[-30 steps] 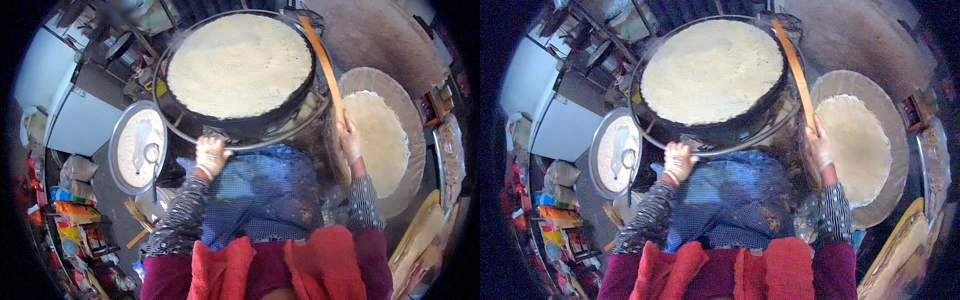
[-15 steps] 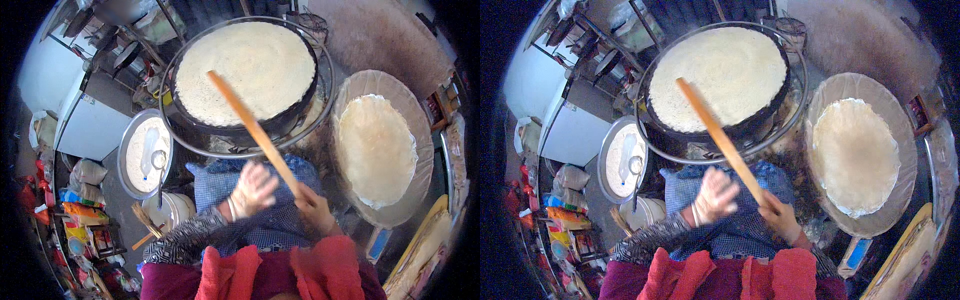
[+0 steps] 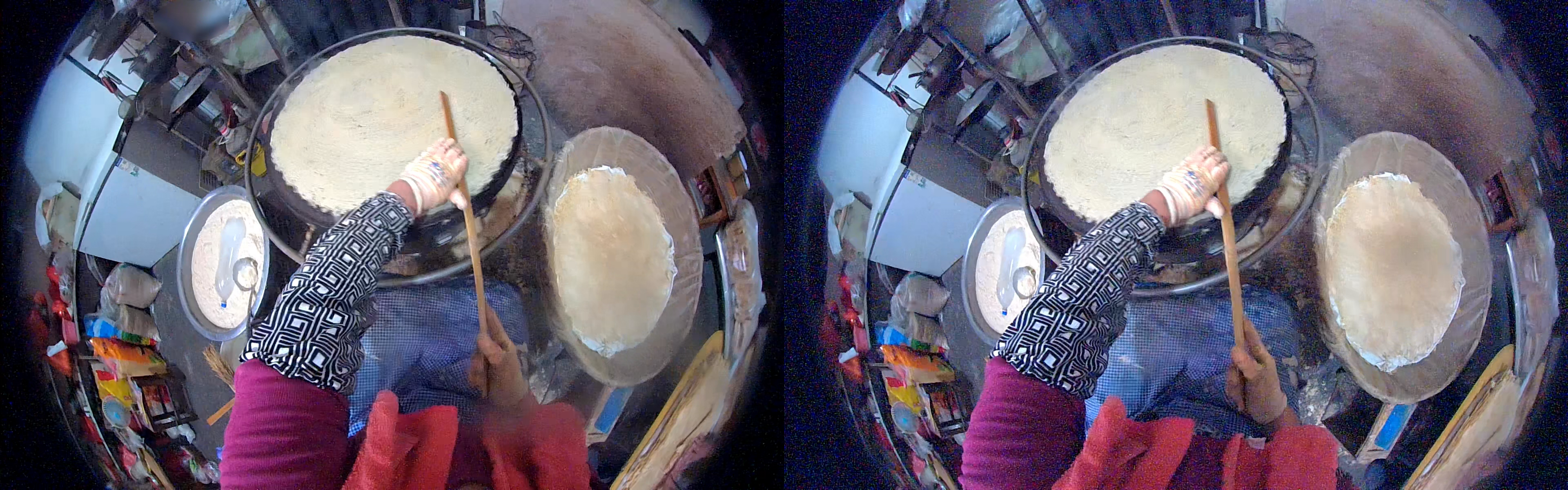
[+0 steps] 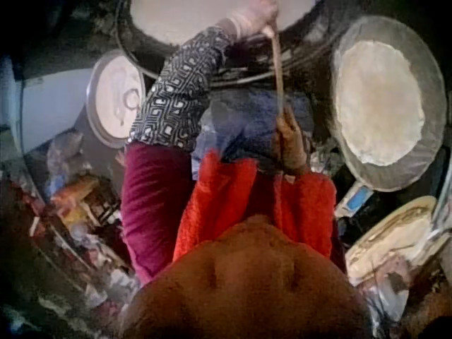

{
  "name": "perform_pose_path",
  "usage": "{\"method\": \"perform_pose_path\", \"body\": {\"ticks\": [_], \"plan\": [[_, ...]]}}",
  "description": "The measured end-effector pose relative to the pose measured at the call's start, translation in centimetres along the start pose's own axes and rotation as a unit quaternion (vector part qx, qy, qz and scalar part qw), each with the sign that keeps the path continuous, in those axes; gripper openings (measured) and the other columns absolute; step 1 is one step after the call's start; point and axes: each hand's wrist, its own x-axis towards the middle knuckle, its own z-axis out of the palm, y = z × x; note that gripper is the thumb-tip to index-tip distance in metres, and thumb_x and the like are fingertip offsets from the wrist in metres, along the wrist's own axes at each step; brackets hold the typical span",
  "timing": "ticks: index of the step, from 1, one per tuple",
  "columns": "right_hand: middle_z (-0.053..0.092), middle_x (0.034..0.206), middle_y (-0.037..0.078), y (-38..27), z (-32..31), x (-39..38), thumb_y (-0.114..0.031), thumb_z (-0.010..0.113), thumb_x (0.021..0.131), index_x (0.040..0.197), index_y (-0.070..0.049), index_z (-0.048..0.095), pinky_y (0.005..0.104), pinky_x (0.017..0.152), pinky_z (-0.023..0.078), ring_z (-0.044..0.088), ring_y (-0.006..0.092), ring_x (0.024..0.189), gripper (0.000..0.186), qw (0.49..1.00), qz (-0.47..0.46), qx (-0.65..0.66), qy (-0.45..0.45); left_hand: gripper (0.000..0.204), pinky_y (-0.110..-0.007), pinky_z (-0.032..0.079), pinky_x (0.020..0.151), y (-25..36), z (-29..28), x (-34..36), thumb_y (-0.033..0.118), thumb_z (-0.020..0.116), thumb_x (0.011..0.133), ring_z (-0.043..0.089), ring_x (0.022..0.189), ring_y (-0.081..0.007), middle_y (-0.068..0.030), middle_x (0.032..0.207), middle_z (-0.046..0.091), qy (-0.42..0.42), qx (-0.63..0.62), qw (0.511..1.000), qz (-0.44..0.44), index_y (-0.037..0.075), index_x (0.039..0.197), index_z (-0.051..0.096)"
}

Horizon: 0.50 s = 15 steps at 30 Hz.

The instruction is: The person cleans a large griddle using a blue scraper and a cloth, then pours batter from a bowl onto the griddle and spreads it into a thin layer using a long wooden stick.

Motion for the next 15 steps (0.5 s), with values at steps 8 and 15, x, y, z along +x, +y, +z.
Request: {"method": "perform_pose_path", "body": {"ticks": [8, 15], "plan": [[0.046, 0.059, -0.001, -2.0, 4.0, 6.6, -0.022, 0.051, 0.095, 0.150, -0.015, 0.026, 0.0253, 0.035, 0.035, 0.042, 0.0086, 0.040, 0.061, 0.990, 0.075, -0.050, -0.105, 0.079, -0.047, 0.035, 0.107, -7.2, -1.8, -11.4, 0.056, 0.068, 0.060, 0.043, 0.125, -0.0404, -0.0224, 0.122, 0.052, 0.031, 0.025, 0.981, -0.192, -0.003, 0.110, 0.054], [0.056, 0.090, 0.000, 1.7, 9.3, 10.1, -0.012, 0.058, 0.091, 0.146, -0.008, 0.035, 0.0223, 0.050, 0.042, 0.047, 0.0066, 0.056, 0.059, 0.961, 0.044, -0.212, -0.174, 0.089, -0.048, 0.031, 0.109, -7.8, -5.3, -26.2, 0.059, 0.064, 0.067, 0.038, 0.128, -0.0429, -0.0262, 0.131, 0.046, 0.007, 0.056, 0.955, -0.291, -0.005, 0.126, 0.045]]}}
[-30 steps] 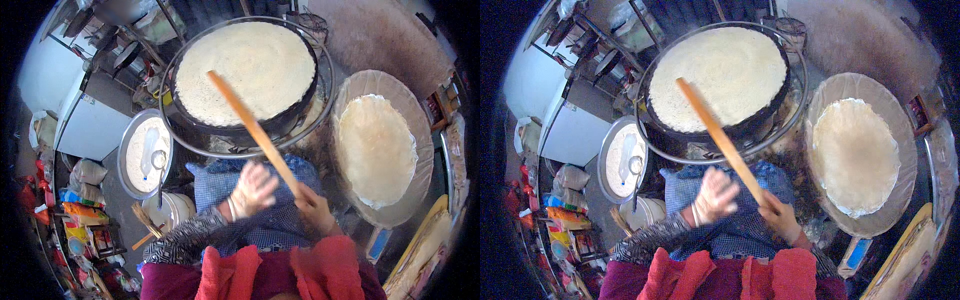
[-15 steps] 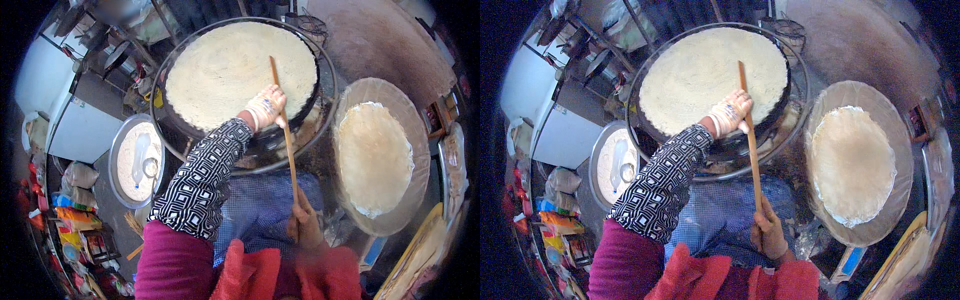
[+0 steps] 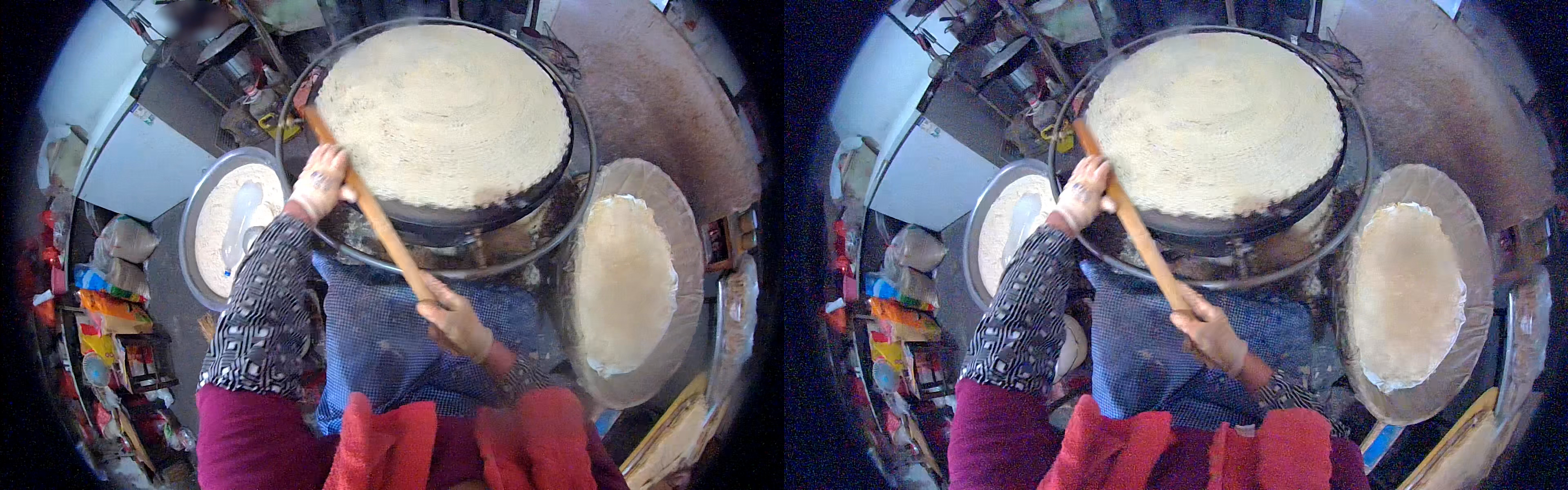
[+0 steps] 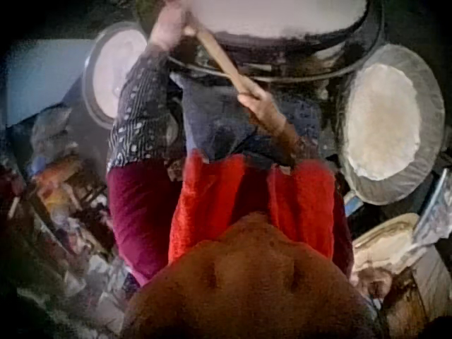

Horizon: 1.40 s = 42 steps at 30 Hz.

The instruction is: The person cleans a large griddle using a blue scraper and a cloth, then pours batter from a bowl onto the griddle and spreads it into a thin layer using a long wooden stick.

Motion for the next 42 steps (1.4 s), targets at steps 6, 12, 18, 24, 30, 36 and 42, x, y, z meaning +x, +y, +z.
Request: {"method": "perform_pose_path", "body": {"ticks": [6, 12, 18, 24, 30, 36, 42], "plan": [[0.060, 0.127, 0.013, 6.7, 0.8, -2.0, -0.023, 0.065, 0.090, 0.141, -0.010, 0.042, 0.0296, 0.093, 0.047, 0.061, 0.0167, 0.108, 0.058, 0.963, -0.146, -0.226, -0.022, 0.106, -0.053, 0.019, 0.114, 2.1, -1.6, -13.2, 0.060, 0.067, 0.068, 0.028, 0.135, -0.0467, -0.0313, 0.141, 0.033, 0.005, 0.047, 0.994, -0.099, -0.006, 0.140, 0.029], [0.064, 0.104, 0.011, 8.5, -5.0, -12.8, -0.013, 0.061, 0.090, 0.143, -0.010, 0.041, 0.0273, 0.063, 0.051, 0.061, 0.0143, 0.071, 0.057, 0.955, -0.106, -0.173, 0.215, 0.090, -0.051, 0.026, 0.110, 15.5, -3.5, 2.4, 0.062, 0.060, 0.074, 0.037, 0.131, -0.0396, -0.0257, 0.134, 0.043, 0.098, -0.115, 0.979, 0.139, -0.005, 0.130, 0.042], [0.053, 0.069, 0.002, 4.8, -3.8, -13.8, -0.012, 0.052, 0.094, 0.146, -0.009, 0.033, 0.0252, 0.038, 0.039, 0.045, 0.0078, 0.043, 0.056, 0.942, -0.104, 0.105, 0.302, 0.088, -0.045, 0.027, 0.113, 23.9, 2.9, 15.5, 0.059, 0.063, 0.069, 0.040, 0.128, -0.0404, -0.0268, 0.127, 0.050, 0.060, -0.128, 0.950, 0.280, -0.007, 0.123, 0.048], [0.047, 0.054, -0.001, 1.9, -5.1, -9.6, -0.027, 0.049, 0.097, 0.150, -0.012, 0.025, 0.0233, 0.032, 0.031, 0.039, 0.0087, 0.035, 0.060, 0.979, -0.093, 0.128, 0.126, 0.079, -0.045, 0.034, 0.108, 16.0, 4.7, 14.5, 0.058, 0.065, 0.062, 0.044, 0.123, -0.0420, -0.0250, 0.116, 0.056, 0.006, -0.078, 0.981, 0.175, -0.006, 0.108, 0.055], [0.051, 0.060, 0.000, 1.3, -4.7, -5.7, -0.021, 0.054, 0.094, 0.149, -0.014, 0.028, 0.0235, 0.033, 0.033, 0.040, 0.0087, 0.036, 0.061, 0.990, -0.007, 0.142, 0.007, 0.078, -0.047, 0.034, 0.108, 8.8, 1.6, 7.0, 0.055, 0.065, 0.066, 0.042, 0.125, -0.0430, -0.0240, 0.123, 0.052, 0.012, -0.043, 0.997, 0.069, -0.003, 0.116, 0.053], [0.061, 0.088, 0.004, 3.9, -2.3, -2.5, -0.017, 0.059, 0.090, 0.147, -0.011, 0.034, 0.0273, 0.054, 0.049, 0.059, 0.0135, 0.061, 0.062, 0.991, -0.077, -0.112, 0.004, 0.079, -0.047, 0.031, 0.109, 4.3, -1.6, -2.9, 0.042, 0.075, 0.065, 0.041, 0.126, -0.0412, -0.0248, 0.129, 0.048, 0.014, -0.035, 0.999, -0.023, -0.005, 0.123, 0.048], [0.066, 0.096, 0.023, 3.4, -4.7, -4.6, -0.049, 0.058, 0.087, 0.131, -0.024, 0.054, 0.0439, 0.074, 0.054, 0.067, 0.0355, 0.082, 0.051, 0.844, -0.191, -0.481, 0.139, 0.070, -0.051, 0.024, 0.111, 2.6, -0.7, -13.5, 0.036, 0.068, 0.081, 0.033, 0.131, -0.0410, -0.0233, 0.141, 0.037, 0.084, 0.030, 0.986, -0.142, -0.002, 0.134, 0.041]]}}
